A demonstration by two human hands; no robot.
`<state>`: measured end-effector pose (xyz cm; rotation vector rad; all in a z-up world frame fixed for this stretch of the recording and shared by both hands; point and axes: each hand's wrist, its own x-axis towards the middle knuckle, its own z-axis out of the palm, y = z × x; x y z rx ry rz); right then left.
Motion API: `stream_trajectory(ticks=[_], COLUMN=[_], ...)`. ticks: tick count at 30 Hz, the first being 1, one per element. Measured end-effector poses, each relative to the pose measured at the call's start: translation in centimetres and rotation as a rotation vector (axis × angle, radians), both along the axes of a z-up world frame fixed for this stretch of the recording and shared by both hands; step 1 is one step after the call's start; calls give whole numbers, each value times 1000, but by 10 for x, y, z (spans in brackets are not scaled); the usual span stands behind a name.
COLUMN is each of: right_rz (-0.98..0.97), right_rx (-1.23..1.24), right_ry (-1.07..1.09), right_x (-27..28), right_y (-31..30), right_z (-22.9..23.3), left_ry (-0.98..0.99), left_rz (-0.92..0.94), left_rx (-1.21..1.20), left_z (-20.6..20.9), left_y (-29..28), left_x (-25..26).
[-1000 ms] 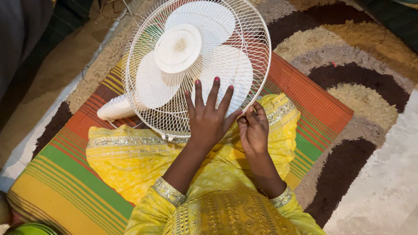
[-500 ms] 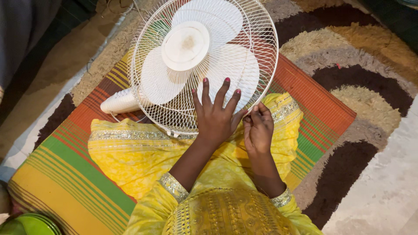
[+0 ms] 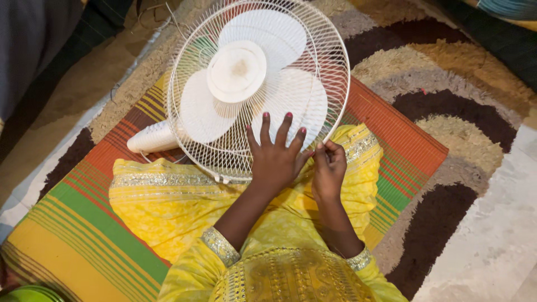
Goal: The person assembles a white table fan by hand. They attach the front wire cage to the fan head, align the blades, and secure the cage by pressing and rotating it into place.
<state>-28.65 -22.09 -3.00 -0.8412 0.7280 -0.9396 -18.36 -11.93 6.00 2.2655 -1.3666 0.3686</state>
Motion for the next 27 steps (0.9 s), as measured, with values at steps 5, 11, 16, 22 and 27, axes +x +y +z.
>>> stream_trajectory(ticks=[5, 11, 16, 22, 27], right_rz=[93, 5, 96, 137, 196], right_rx=[7, -93, -40, -117, 43], right_ry=[65, 224, 185, 74, 54], right_x=[-19, -20, -31, -41, -47], right_y=[-13, -19, -27, -23, -19], right_z=[-5, 4, 7, -24, -22], left_ry=[33, 23, -42, -148, -333], left_rz=[-36, -63, -114, -350, -726], left_rx=[40, 80, 83, 131, 125], left_z=[-18, -42, -43, 4, 37], left_y=[7, 29, 35, -11, -87], left_x=[-19, -48, -50, -17, 13])
